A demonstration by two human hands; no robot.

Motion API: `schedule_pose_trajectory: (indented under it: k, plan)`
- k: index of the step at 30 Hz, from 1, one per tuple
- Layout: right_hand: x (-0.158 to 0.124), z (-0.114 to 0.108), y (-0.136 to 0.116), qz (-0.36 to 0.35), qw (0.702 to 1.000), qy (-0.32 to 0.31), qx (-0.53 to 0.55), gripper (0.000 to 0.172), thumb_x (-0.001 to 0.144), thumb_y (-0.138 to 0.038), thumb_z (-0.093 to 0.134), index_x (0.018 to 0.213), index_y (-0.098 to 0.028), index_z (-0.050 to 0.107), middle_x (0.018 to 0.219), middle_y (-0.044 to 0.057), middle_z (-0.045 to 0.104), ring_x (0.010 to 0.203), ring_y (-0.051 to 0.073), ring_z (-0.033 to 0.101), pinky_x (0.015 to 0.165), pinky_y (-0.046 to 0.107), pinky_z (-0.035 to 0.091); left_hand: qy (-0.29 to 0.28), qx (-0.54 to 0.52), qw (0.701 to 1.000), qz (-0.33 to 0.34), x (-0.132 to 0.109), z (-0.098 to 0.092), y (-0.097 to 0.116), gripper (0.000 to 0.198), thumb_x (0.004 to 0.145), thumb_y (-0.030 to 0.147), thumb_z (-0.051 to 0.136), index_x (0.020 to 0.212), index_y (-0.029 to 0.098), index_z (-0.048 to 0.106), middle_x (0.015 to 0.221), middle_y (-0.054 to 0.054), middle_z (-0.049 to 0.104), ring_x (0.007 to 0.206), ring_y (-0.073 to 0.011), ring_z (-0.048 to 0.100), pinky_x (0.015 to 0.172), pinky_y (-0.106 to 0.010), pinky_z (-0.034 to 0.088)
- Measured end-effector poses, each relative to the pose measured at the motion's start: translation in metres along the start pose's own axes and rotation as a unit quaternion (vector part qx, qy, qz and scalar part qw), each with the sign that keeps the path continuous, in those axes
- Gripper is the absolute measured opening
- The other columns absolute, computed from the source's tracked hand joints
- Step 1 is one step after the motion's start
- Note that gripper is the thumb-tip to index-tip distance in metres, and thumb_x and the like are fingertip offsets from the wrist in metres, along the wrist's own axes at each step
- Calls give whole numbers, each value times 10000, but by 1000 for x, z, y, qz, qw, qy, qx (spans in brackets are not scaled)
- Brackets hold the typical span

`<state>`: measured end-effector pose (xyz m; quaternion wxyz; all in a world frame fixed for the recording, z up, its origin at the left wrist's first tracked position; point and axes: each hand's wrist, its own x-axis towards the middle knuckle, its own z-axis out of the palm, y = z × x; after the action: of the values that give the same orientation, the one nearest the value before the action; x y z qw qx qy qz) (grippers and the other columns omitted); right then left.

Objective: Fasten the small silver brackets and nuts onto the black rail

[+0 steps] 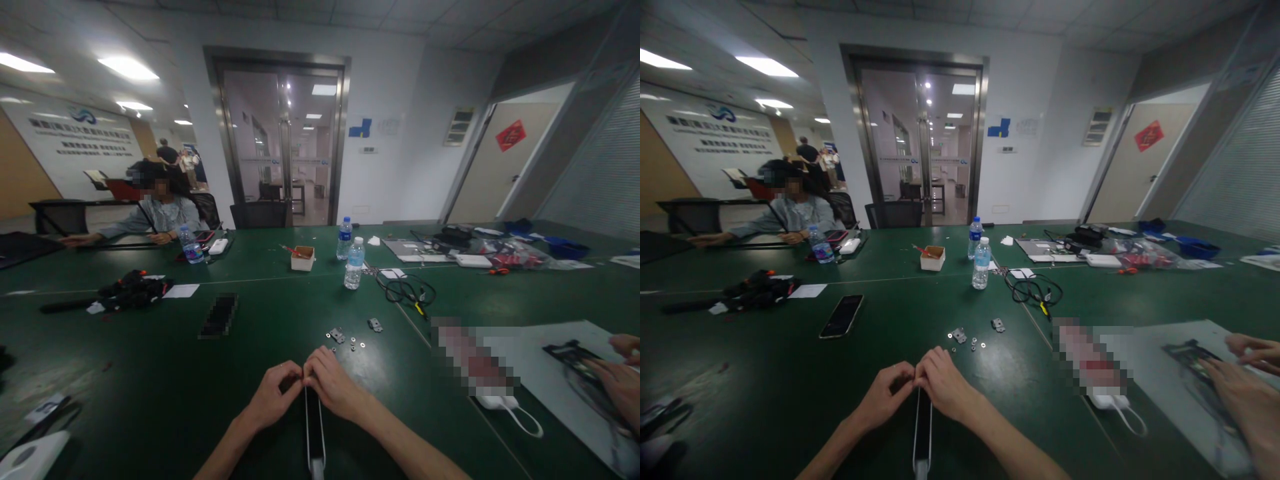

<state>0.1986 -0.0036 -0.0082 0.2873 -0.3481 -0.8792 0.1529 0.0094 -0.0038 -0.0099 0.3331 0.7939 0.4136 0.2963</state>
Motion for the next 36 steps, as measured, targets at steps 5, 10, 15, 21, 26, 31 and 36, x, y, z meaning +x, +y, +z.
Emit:
schedule_pose_trajectory:
  k: [5, 10, 15, 21, 26, 31, 36]
  plan:
    - [-1, 2, 4, -20, 999, 31, 29, 108, 981, -224, 415, 898, -196, 477, 916, 51, 561, 898, 194, 469, 835, 357, 388, 20, -60, 998, 11, 0, -2, 3, 279, 900, 404, 512, 794, 163, 605, 764, -30, 592, 709, -181, 542, 669, -260, 430]
    - [-2, 5, 5, -30, 998, 42, 43, 96, 977, -214, 416, 901, -196, 472, 914, 53, 553, 879, 192, 468, 801, 344, 402, 18, -116, 993, 20, 1, -5, 5, 316, 912, 408, 469, 767, 162, 604, 756, -29, 580, 714, -182, 538, 690, -269, 430]
    - [-2, 7, 3, -35, 997, 46, 60, 61, 956, -197, 459, 907, -193, 495, 919, 52, 561, 890, 191, 479, 809, 348, 413, 11, -157, 988, 14, 1, -3, 3, 266, 881, 381, 529, 746, 161, 593, 769, -27, 579, 737, -185, 541, 702, -270, 435]
    - [-3, 9, 5, -61, 991, 80, 89, 39, 922, -219, 545, 897, -195, 564, 916, 53, 597, 890, 182, 511, 777, 320, 442, 12, -197, 980, -16, 1, -3, -1, 205, 826, 346, 590, 744, 158, 581, 798, -31, 585, 749, -190, 564, 688, -269, 449]
    - [-2, 8, 5, -86, 988, 100, 78, 42, 912, -202, 556, 912, -193, 597, 902, 56, 626, 878, 181, 532, 763, 315, 451, 15, -210, 976, -48, 1, -6, 0, 120, 780, 265, 610, 736, 160, 573, 771, -19, 585, 726, -180, 561, 681, -266, 450]
    - [-2, 7, 2, -94, 988, 101, 62, 49, 886, -158, 556, 892, -191, 592, 877, 52, 635, 856, 177, 539, 766, 318, 443, 13, -214, 975, -63, 3, -6, -1, 116, 747, 264, 620, 719, 165, 568, 742, -7, 572, 702, -172, 540, 656, -253, 428]
    - [-2, 5, 1, -94, 990, 92, 55, 105, 830, -124, 564, 903, -197, 578, 882, 48, 635, 853, 178, 544, 763, 321, 437, 10, -211, 975, -63, 3, -9, -3, 154, 750, 302, 604, 696, 172, 542, 710, 4, 535, 683, -170, 510, 649, -255, 405]
